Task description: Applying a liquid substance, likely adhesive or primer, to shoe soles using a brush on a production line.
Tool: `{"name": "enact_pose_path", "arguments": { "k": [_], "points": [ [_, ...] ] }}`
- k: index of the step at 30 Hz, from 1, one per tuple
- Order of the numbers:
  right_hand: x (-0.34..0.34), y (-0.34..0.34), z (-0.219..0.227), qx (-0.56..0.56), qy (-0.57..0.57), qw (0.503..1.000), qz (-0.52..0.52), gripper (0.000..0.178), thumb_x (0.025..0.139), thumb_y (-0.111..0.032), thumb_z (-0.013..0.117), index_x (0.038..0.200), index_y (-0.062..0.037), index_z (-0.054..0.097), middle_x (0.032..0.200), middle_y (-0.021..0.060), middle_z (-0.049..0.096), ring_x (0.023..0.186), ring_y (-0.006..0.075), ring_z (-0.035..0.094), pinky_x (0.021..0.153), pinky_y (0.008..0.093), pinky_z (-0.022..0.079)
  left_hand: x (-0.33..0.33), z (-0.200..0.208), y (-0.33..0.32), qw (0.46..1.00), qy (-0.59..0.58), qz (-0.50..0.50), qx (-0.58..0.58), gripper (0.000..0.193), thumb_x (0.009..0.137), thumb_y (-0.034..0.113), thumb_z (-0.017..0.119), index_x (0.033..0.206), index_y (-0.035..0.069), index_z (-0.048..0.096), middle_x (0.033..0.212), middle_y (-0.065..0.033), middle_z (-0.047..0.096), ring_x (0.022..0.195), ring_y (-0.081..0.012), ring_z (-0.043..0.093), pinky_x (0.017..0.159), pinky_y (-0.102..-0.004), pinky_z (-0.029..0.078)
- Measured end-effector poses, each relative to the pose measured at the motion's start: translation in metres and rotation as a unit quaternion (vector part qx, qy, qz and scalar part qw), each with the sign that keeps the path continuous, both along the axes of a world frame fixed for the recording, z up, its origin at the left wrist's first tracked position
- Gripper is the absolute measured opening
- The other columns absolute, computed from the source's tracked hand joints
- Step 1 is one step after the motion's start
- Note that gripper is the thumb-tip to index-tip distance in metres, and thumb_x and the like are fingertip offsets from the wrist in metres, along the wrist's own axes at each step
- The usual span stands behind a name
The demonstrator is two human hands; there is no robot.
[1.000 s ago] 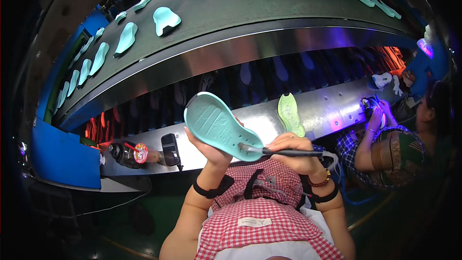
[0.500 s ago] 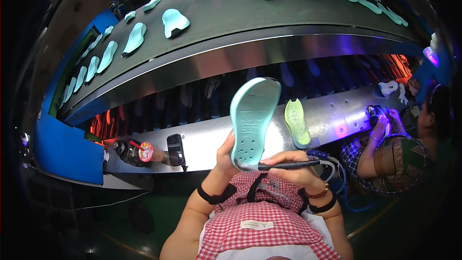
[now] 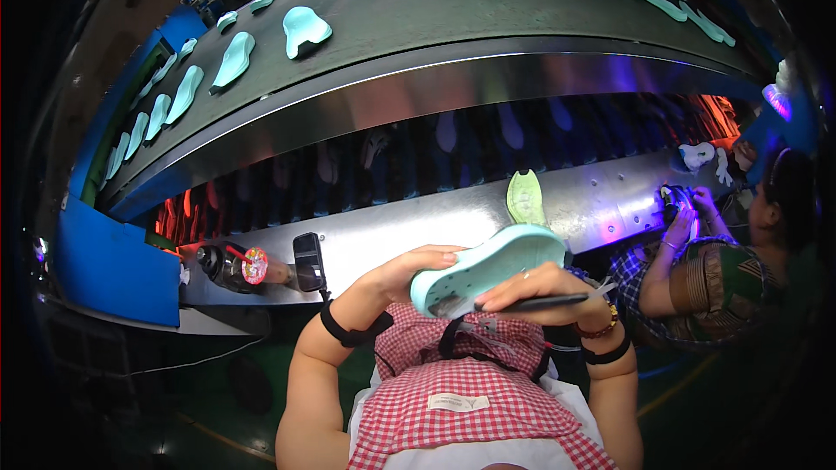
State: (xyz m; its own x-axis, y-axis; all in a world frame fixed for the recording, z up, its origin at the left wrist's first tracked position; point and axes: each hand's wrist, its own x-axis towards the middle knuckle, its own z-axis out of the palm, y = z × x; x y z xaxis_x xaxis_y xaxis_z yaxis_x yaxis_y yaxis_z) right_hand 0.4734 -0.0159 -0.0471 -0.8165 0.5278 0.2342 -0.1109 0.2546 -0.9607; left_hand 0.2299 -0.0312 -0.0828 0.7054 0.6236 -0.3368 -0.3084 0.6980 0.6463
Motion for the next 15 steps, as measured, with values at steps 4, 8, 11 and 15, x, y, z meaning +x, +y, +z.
{"name": "enact_pose_path", "arguments": {
  "k": [4, 8, 11, 15],
  "points": [
    [0.007, 0.001, 0.012, 0.043, -0.044, 0.994, 0.093, 0.023, 0.072, 0.003, 0.065, 0.094, -0.0011, 0.064, 0.099, 0.0143, 0.063, 0.092, 0.0237, 0.062, 0.082, 0.0302, 0.049, -0.005, -0.014, -0.008, 0.997, 0.079, 0.008, -0.001, 0.051, 0.081, 0.028, 0.050, 0.118, -0.007, 0.045, 0.107, -0.0185, 0.056, 0.096, -0.0226, 0.056, 0.083, -0.0327, 0.045],
    [0.011, 0.004, -0.002, 0.051, -0.007, 0.998, -0.034, 0.018, 0.075, -0.002, 0.064, 0.093, 0.0003, 0.062, 0.098, 0.0139, 0.063, 0.092, 0.0236, 0.062, 0.080, 0.0295, 0.050, -0.015, -0.010, -0.006, 0.997, 0.058, 0.043, -0.004, 0.052, 0.079, 0.032, 0.052, 0.116, -0.006, 0.048, 0.107, -0.0182, 0.056, 0.093, -0.0226, 0.057, 0.082, -0.0335, 0.046],
    [0.010, -0.007, -0.008, 0.033, -0.016, 0.999, 0.003, 0.020, 0.073, -0.001, 0.065, 0.093, -0.0005, 0.063, 0.097, 0.0136, 0.064, 0.092, 0.0234, 0.062, 0.080, 0.0291, 0.050, -0.018, -0.001, -0.009, 0.990, 0.112, 0.048, 0.068, 0.054, 0.076, 0.032, 0.054, 0.115, -0.006, 0.049, 0.107, -0.0175, 0.057, 0.092, -0.0225, 0.057, 0.083, -0.0320, 0.044],
    [0.015, -0.006, -0.009, 0.021, 0.000, 0.997, -0.073, 0.021, 0.072, 0.000, 0.065, 0.094, -0.0013, 0.063, 0.096, 0.0134, 0.064, 0.091, 0.0221, 0.062, 0.079, 0.0291, 0.050, -0.034, -0.007, -0.014, 0.987, 0.096, 0.101, 0.078, 0.052, 0.076, 0.031, 0.052, 0.112, -0.006, 0.052, 0.103, -0.0161, 0.058, 0.089, -0.0190, 0.057, 0.079, -0.0273, 0.044]
  ]
}}
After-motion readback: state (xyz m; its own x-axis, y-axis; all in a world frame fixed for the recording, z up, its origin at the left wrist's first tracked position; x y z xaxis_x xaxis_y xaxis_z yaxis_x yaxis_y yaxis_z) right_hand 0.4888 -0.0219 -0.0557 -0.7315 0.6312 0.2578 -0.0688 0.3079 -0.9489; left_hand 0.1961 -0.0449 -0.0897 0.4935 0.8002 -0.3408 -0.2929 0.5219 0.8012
